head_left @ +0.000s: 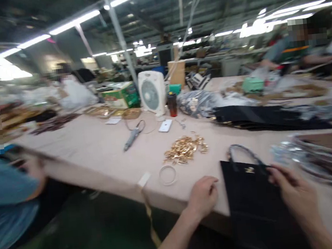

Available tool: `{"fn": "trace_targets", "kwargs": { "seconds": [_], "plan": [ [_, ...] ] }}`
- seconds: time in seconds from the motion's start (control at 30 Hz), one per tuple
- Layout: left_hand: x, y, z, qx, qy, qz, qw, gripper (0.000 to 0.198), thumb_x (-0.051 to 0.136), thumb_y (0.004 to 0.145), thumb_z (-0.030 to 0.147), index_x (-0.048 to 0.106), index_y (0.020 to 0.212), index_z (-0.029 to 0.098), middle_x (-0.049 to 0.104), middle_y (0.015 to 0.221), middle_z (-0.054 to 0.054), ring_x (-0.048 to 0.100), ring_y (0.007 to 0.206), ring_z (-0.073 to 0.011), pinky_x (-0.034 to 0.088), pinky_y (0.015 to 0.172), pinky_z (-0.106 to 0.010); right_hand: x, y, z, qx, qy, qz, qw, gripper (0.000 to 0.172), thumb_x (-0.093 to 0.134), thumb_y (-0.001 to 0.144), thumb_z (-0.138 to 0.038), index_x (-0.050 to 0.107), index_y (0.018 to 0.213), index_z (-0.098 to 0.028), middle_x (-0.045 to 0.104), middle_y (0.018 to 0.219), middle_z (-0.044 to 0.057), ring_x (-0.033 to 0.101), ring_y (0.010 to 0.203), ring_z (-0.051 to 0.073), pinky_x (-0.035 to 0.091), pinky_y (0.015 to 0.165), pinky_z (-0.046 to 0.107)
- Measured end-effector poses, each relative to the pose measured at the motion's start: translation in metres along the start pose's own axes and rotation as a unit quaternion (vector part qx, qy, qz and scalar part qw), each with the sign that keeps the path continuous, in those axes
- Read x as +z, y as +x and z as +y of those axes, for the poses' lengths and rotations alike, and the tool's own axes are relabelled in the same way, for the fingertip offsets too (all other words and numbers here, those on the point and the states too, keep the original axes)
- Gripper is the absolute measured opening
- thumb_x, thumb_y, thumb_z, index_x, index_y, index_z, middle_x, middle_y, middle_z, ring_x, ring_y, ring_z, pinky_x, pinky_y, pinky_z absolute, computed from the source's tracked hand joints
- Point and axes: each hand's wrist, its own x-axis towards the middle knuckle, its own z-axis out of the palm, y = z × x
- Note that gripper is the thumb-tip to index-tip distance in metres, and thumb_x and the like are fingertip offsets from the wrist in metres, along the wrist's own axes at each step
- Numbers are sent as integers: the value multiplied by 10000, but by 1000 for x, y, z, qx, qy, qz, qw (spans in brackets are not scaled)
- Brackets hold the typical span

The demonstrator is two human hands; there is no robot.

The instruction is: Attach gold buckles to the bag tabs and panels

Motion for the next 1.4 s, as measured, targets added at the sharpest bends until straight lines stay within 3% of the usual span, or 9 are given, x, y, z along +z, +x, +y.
{"fn": "trace_targets", "kwargs": {
  "seconds": [0.13, 0.2, 0.4, 0.5, 0.77, 1.0, 1.13, 1.3, 1.4],
  "plan": [
    [-1, 4, -13, 11, 23, 3, 1000, 250, 618, 934, 262, 776, 1127, 263, 751, 1193, -105, 676, 1134, -306, 514, 1068, -433, 6, -13, -25, 15, 77, -82, 994, 386, 601, 959, -526, 740, 1111, -200, 748, 827, 62, 638, 616, 190, 551, 630, 348],
    [6, 13, -29, 84, 87, 0, 993, 272, 592, 955, 285, 757, 1172, 270, 756, 1201, -84, 678, 1144, -305, 518, 1075, -464, 11, -13, -25, 9, 105, -95, 990, 358, 573, 992, -495, 730, 1120, -199, 756, 886, 67, 633, 610, 166, 552, 608, 319],
    [21, 16, -46, 250, 243, 31, 937, 285, 530, 968, 215, 746, 1152, 240, 757, 1156, -65, 701, 1036, -266, 590, 920, -410, -23, 15, -1, 10, 49, -6, 999, 371, 555, 1002, -471, 721, 1143, -171, 752, 920, 80, 668, 719, 171, 567, 667, 296],
    [20, 14, -40, 244, 278, 33, 929, 291, 517, 972, 191, 733, 1163, 226, 747, 1160, -63, 689, 1037, -261, 589, 911, -409, -46, 50, 28, 26, -15, 50, 998, 443, 532, 990, -492, 700, 1178, -127, 752, 946, 113, 681, 758, 195, 563, 661, 306],
    [22, 9, -30, 224, 311, 19, 924, 306, 506, 969, 139, 710, 1179, 226, 732, 1173, -56, 669, 1038, -253, 573, 922, -405, -61, 102, 73, -16, -126, -24, 992, 374, 591, 895, -376, 728, 1165, -155, 758, 1116, 133, 713, 971, 260, 557, 929, 450],
    [22, 13, -37, 283, 313, 33, 906, 275, 491, 998, 157, 688, 1187, 192, 729, 1153, -70, 655, 1024, -256, 546, 909, -410, -105, 94, 68, 13, -248, 13, 969, 277, 554, 930, -350, 712, 1107, -206, 754, 1076, 85, 710, 919, 248, 525, 916, 404],
    [25, 18, -43, 289, 306, 33, 906, 270, 502, 998, 143, 678, 1198, 189, 719, 1168, -68, 643, 1037, -258, 530, 917, -417, -123, 81, 61, 40, -368, -64, 927, 222, 570, 924, -310, 731, 1045, -216, 759, 1034, 78, 713, 918, 228, 518, 904, 341],
    [22, 3, -25, 219, 306, 30, 926, 315, 507, 955, 77, 675, 1180, 220, 714, 1166, -50, 631, 1034, -246, 548, 918, -414, -128, 69, 63, -16, -397, -110, 911, 321, 521, 943, -379, 727, 1122, -210, 755, 1129, 103, 728, 940, 254, 543, 882, 372],
    [23, -3, -14, 154, 299, 7, 942, 328, 536, 904, 59, 674, 1142, 237, 708, 1152, -35, 612, 1013, -243, 559, 914, -414, -108, 79, 73, -55, -351, -110, 928, 382, 569, 909, -525, 733, 1102, -239, 775, 1074, 97, 742, 854, 279, 573, 798, 400]
  ]
}}
